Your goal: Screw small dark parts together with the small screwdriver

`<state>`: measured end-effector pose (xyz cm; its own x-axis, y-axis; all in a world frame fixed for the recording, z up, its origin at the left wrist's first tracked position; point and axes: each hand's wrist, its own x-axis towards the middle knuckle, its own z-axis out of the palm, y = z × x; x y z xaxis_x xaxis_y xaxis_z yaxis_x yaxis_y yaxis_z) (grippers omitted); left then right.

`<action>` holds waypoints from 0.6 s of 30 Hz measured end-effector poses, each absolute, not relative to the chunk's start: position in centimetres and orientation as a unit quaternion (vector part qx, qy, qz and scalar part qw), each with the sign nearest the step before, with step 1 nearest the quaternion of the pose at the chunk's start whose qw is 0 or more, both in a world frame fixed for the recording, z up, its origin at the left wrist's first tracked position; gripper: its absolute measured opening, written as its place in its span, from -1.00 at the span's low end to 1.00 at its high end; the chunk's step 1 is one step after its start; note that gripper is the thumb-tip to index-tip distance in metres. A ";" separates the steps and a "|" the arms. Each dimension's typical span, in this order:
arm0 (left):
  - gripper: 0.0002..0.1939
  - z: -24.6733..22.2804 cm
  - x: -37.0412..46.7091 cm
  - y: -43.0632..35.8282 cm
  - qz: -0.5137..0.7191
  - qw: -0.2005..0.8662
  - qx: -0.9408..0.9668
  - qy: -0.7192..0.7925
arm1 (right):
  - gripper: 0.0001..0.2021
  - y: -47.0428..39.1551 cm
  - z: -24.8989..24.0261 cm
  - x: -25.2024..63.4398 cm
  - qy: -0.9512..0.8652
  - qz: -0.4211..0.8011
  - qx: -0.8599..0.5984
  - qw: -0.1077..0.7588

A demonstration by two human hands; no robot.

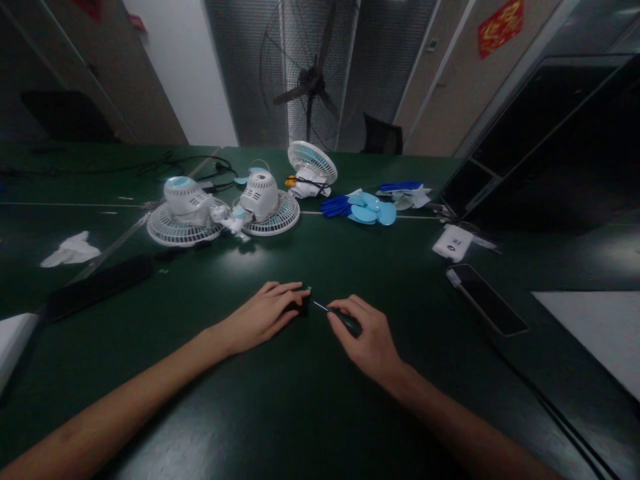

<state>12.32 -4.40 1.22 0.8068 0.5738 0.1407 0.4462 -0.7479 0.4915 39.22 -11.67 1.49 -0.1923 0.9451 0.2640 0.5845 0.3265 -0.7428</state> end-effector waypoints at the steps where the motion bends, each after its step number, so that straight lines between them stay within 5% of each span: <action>1: -0.78 1.2 12.1 -4.0 0.142 0.212 0.926 0.279 | -0.85 -11.7 1.5 39.2 -0.730 0.252 -0.524 0.360; 18: -0.51 -0.3 -4.4 3.5 0.203 0.090 0.780 0.585 | -0.83 -11.9 1.7 39.6 -0.737 0.274 -0.512 0.346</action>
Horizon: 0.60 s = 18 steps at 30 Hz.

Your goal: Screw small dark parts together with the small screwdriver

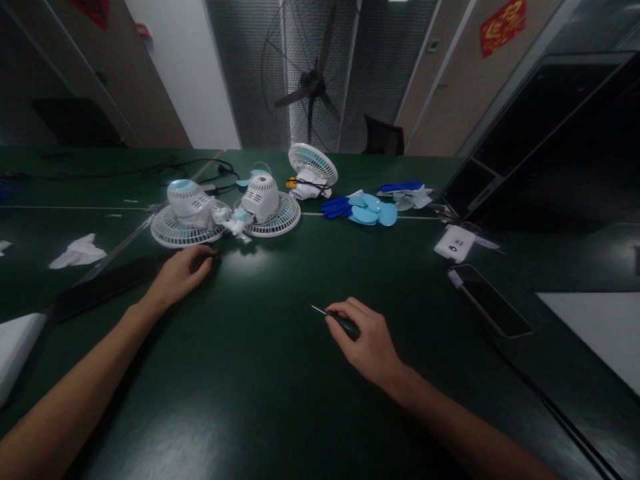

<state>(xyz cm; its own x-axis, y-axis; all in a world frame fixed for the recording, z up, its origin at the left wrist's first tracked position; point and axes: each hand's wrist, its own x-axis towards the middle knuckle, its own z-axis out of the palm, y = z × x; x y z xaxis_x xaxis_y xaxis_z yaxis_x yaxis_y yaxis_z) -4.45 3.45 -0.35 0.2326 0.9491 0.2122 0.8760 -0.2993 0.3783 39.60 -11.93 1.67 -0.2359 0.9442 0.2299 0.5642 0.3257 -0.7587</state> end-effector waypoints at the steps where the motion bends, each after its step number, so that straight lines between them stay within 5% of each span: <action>1: -0.51 -0.3 -4.5 3.5 0.204 0.083 0.776 0.592 | -0.83 -12.0 1.7 39.6 -0.738 0.275 -0.510 0.346; 12: -0.58 -0.2 -4.4 3.2 0.263 0.009 0.766 0.586 | -0.83 -12.0 1.7 39.7 -0.734 0.282 -0.509 0.350; 18: -0.53 -0.5 -4.8 3.8 0.200 0.012 0.809 0.552 | -0.82 -12.0 1.7 39.6 -0.739 0.275 -0.507 0.349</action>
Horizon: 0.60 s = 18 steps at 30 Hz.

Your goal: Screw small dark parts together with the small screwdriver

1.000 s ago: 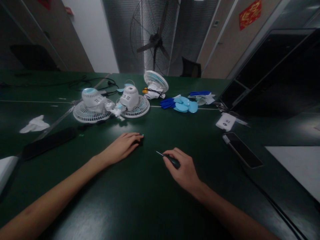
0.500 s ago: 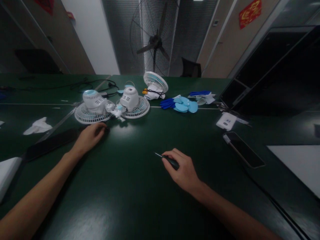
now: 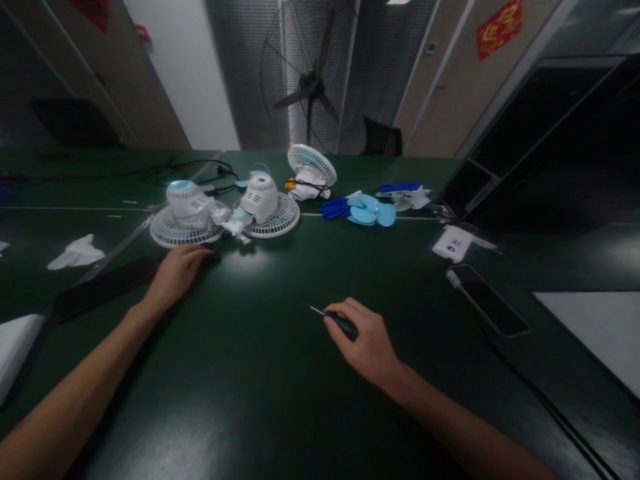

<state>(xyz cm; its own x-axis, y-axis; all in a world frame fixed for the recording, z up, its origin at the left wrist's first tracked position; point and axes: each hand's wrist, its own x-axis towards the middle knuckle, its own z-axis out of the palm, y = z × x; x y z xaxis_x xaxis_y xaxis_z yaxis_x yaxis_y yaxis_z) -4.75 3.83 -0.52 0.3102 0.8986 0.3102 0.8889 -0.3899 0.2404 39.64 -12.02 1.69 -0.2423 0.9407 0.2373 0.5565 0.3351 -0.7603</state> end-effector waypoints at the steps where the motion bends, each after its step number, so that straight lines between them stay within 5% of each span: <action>1: -0.53 -0.5 -4.8 3.9 0.195 0.014 0.812 0.550 | -0.82 -12.0 1.7 39.6 -0.739 0.275 -0.507 0.349; 18: -0.60 -0.6 -4.3 3.3 0.216 -0.009 0.763 0.609 | -0.85 -12.0 1.3 39.7 -0.739 0.280 -0.507 0.345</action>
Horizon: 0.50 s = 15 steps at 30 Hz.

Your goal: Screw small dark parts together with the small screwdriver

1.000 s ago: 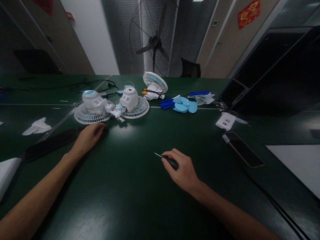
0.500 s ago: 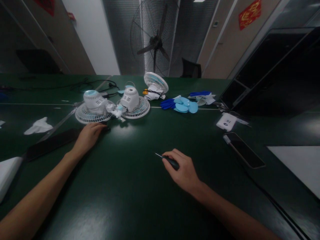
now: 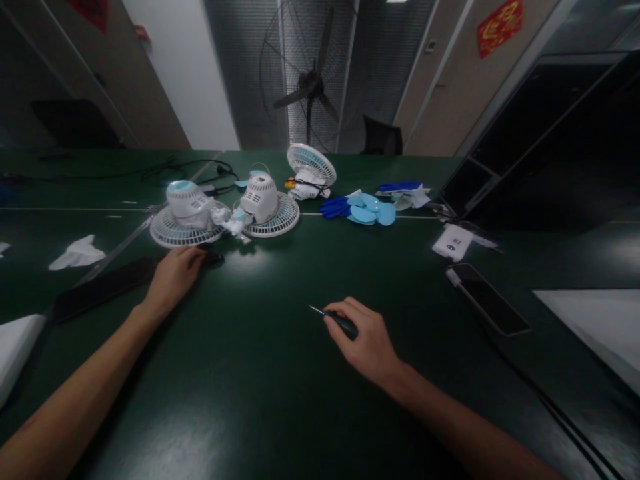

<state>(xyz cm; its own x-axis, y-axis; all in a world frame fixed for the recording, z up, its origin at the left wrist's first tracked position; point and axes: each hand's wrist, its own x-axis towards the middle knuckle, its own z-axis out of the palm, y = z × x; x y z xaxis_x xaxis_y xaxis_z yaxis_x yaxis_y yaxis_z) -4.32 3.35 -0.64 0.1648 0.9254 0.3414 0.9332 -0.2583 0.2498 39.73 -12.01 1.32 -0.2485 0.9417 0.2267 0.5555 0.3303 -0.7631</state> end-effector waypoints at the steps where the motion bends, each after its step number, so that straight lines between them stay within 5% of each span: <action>1: -0.60 -0.6 -4.4 3.4 -0.219 0.001 -0.760 -0.612 | -0.84 -12.0 1.4 39.7 -0.739 0.280 -0.507 0.345; 9: -0.53 -0.3 -3.2 2.6 -0.345 -0.093 -0.681 -0.640 | -0.84 -12.0 1.6 39.5 -0.744 0.260 -0.511 0.344; 15: -0.51 -0.8 -2.4 2.9 -0.325 -0.113 -0.710 -0.614 | -0.83 -11.9 1.4 39.6 -0.744 0.267 -0.507 0.343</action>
